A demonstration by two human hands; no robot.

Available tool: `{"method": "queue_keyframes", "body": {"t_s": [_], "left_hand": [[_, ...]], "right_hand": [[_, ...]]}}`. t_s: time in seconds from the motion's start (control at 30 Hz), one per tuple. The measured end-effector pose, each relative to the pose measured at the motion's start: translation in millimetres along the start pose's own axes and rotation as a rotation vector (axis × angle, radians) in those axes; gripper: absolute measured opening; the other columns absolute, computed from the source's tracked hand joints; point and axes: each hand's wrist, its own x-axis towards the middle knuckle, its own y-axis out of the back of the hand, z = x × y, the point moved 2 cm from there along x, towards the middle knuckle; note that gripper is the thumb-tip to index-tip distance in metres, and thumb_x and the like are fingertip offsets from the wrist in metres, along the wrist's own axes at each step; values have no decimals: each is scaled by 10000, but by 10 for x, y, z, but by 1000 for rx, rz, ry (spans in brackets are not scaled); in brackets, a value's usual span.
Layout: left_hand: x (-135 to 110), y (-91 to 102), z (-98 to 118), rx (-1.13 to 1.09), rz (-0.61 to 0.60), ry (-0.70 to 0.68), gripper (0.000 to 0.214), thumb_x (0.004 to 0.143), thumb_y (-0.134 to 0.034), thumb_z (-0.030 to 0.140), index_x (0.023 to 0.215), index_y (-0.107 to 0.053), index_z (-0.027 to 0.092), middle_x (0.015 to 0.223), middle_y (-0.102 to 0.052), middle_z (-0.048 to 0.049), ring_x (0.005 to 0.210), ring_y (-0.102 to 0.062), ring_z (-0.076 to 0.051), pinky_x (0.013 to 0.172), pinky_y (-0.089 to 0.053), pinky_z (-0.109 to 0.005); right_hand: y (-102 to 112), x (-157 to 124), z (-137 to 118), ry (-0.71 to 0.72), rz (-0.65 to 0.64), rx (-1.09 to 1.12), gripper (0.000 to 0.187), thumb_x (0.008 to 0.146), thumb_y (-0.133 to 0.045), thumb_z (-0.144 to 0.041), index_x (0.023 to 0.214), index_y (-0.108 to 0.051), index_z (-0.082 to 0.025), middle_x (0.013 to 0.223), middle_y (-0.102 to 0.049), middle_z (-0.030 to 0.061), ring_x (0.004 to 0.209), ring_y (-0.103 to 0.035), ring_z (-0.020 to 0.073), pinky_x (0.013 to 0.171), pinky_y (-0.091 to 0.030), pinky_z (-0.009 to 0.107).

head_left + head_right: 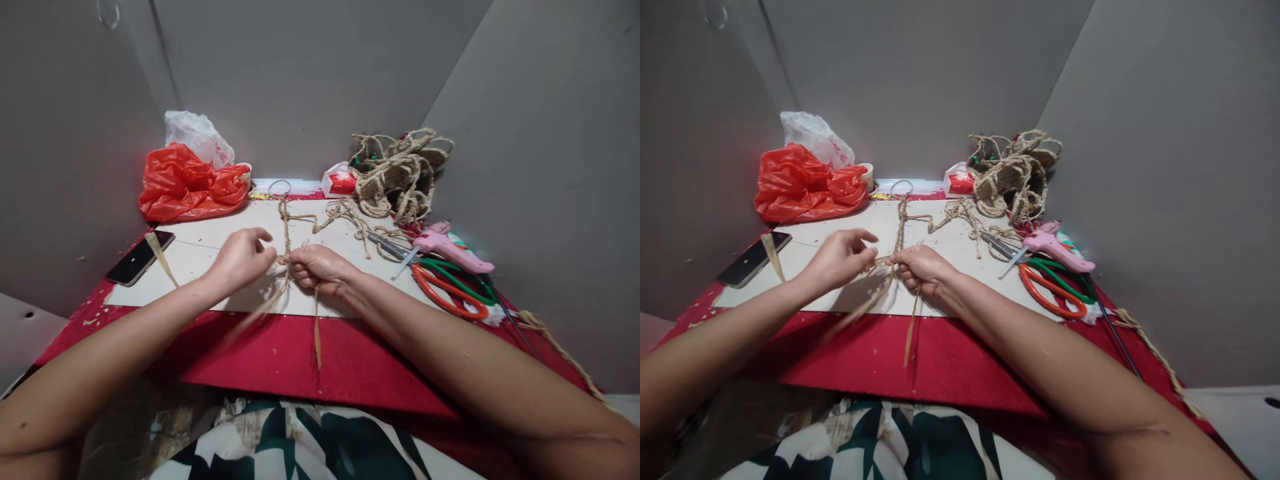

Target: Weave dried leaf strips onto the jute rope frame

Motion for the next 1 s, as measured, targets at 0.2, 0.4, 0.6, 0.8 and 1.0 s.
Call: {"method": "queue_keyframes", "body": {"t_s": [0.2,0.4,0.6,0.8,1.0], "left_hand": [[158,-157,-123,-272,-349,158,143,789,-509,205,884,-568,115,671,-591,-22,541,-504,-99,552,-385,-239],[232,-209,-175,-250,-539,155,168,806,-517,275,739,-567,129,489,-342,86,392,-210,-40,420,-143,-223],[381,-231,-327,-204,-577,74,163,763,-499,198,768,-637,112,523,-457,48,457,-311,-62,491,-231,-227],[410,-330,-456,-271,-558,107,197,765,-467,166,595,-562,141,490,-424,25,462,-314,-71,497,-237,-242],[345,-339,-367,-371,-557,275,249,813,-463,179,567,-501,171,389,-294,55,375,-183,-58,444,-114,-261]], "right_hand": [[65,22,-45,6,-50,-59,289,747,-611,-162,563,-388,-164,394,-271,-103,337,-162,3,318,-125,132],[203,76,-66,-17,-154,-177,333,717,-658,-244,555,-376,-169,416,-292,-104,333,-181,5,331,-110,156],[301,119,-93,14,-232,-410,221,753,-608,-332,702,-546,-126,413,-299,-104,347,-183,27,358,-106,194],[213,44,-133,199,-96,-942,199,790,-512,-262,633,-488,-142,521,-343,-60,470,-280,55,444,-214,198],[127,-16,-149,313,58,-1234,221,803,-436,-213,589,-427,-161,537,-383,-35,524,-347,86,507,-260,215]]}}
